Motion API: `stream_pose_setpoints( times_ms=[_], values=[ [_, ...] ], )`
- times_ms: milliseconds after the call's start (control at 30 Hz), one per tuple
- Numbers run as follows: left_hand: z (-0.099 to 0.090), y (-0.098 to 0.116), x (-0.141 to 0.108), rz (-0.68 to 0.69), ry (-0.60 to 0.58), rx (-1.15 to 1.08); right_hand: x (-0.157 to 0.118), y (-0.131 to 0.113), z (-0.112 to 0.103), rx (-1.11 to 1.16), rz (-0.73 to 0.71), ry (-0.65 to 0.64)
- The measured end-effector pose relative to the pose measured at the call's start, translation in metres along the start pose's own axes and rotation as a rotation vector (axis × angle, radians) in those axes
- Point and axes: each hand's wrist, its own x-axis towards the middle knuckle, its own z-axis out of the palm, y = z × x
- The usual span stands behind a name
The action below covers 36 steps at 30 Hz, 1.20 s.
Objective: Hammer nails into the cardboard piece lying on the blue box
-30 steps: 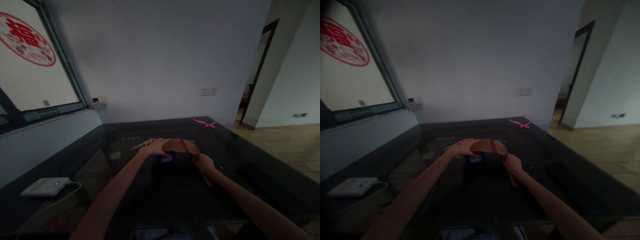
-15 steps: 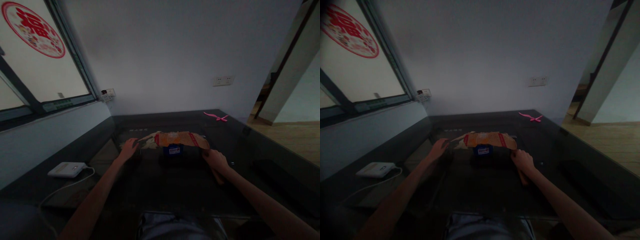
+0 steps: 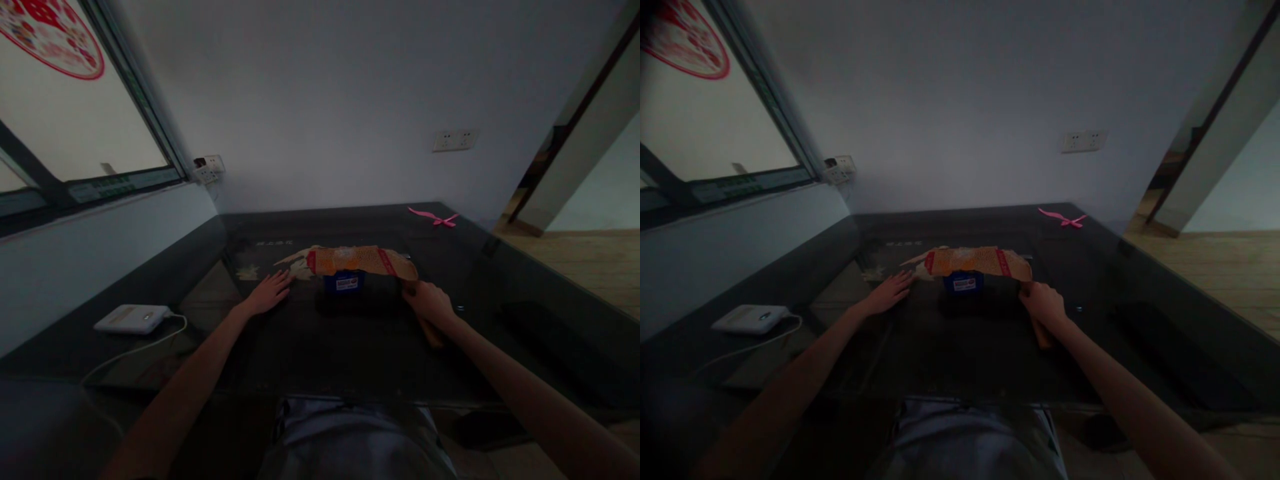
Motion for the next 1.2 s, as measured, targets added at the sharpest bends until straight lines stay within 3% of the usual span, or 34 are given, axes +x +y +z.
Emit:
stream_pose_setpoints(
  times_ms=[367, 600, 867, 1033, 1200],
  values=[
    [-0.005, 0.054, -0.008, 0.189, -0.036, -0.047, -0.002, 0.000, -0.001, 0.009, -0.015, 0.019],
    [-0.020, 0.115, -0.024, 0.394, -0.100, -0.124, 0.000, 0.001, 0.001, 0.012, -0.031, 0.027],
    [-0.019, 0.173, 0.000, 0.580, -0.123, -0.173, 0.001, 0.002, 0.002, 0.015, -0.030, 0.024],
    [-0.018, 0.190, 0.014, 0.566, -0.123, -0.178, -0.001, 0.000, 0.000, 0.016, -0.030, 0.021],
    [-0.019, 0.192, 0.013, 0.524, -0.088, -0.244, 0.000, -0.001, 0.000, -0.011, -0.014, 0.028]
  ],
)
